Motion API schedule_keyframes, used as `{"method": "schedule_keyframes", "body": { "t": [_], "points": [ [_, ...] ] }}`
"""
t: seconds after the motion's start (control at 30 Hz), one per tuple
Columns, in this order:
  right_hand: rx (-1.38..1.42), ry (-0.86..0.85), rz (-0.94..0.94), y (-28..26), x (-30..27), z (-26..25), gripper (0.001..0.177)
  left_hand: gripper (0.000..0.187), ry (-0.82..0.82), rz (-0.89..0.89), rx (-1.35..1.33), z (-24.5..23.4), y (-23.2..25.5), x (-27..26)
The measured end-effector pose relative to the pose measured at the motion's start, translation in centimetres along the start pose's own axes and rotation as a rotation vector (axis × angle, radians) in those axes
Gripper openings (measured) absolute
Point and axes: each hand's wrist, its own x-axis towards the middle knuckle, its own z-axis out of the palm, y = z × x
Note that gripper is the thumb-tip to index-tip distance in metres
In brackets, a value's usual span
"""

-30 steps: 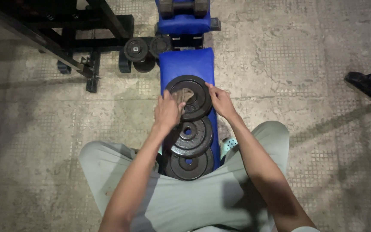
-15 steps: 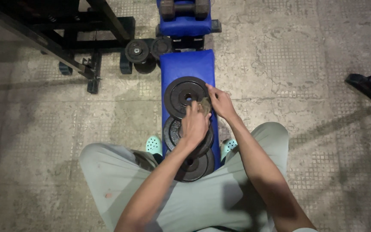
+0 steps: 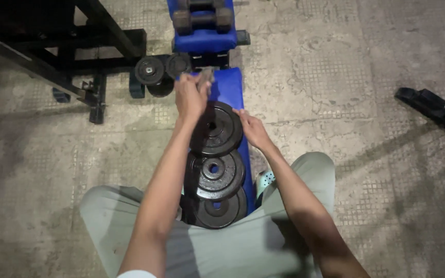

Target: Cleaning and organizing weight plates in a gym setting.

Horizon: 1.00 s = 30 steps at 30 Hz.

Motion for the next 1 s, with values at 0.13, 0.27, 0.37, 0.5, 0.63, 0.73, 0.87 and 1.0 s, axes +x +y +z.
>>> {"method": "schedule_keyframes", "body": {
  "t": [0.13, 0.27, 0.37, 0.5, 0.63, 0.73, 0.87, 1.0],
  "points": [
    [-0.048, -0.067, 0.236, -4.9, -0.8, -1.1, 0.049, 0.031, -0.012, 0.042, 0.033, 1.6, -2.1, 2.0],
    [0.015, 0.005, 0.006, -2.1, -0.9, -0.3, 0.052, 0.050, -0.131, 0.251, 0.012, 4.4, -5.8, 0.2],
    [-0.107, 0.121, 0.000, -1.0, -0.4, 0.3, 0.054, 0.056, -0.032, 0.224, -0.106, 2.5, -6.0, -2.8],
    [0.145, -0.046, 0.513, -0.9, 0.0, 0.1, 0.048, 0.039, -0.078, -0.222, -0.151, -0.4, -8.0, -9.5],
    [0.300, -0.091, 0.601, 0.6, 0.1, 0.1, 0.043, 0.039, -0.141, -0.372, -0.254, -0.8, -9.3, -12.2],
    [0.369, -0.178, 0.522, 1.9, 0.7, -0.2, 0.044, 0.037, -0.180, -0.542, -0.433, -0.7, -8.9, -11.7],
    [0.339, -0.141, 0.491, 2.3, 0.8, 1.0, 0.039, 0.032, -0.239, -0.645, -0.585, -0.9, -10.1, -12.1],
    [0.275, -0.040, 0.364, 3.0, 0.4, 1.4, 0.038, 0.030, -0.302, -0.702, -0.767, 0.9, -12.0, -12.3]
  ]
}}
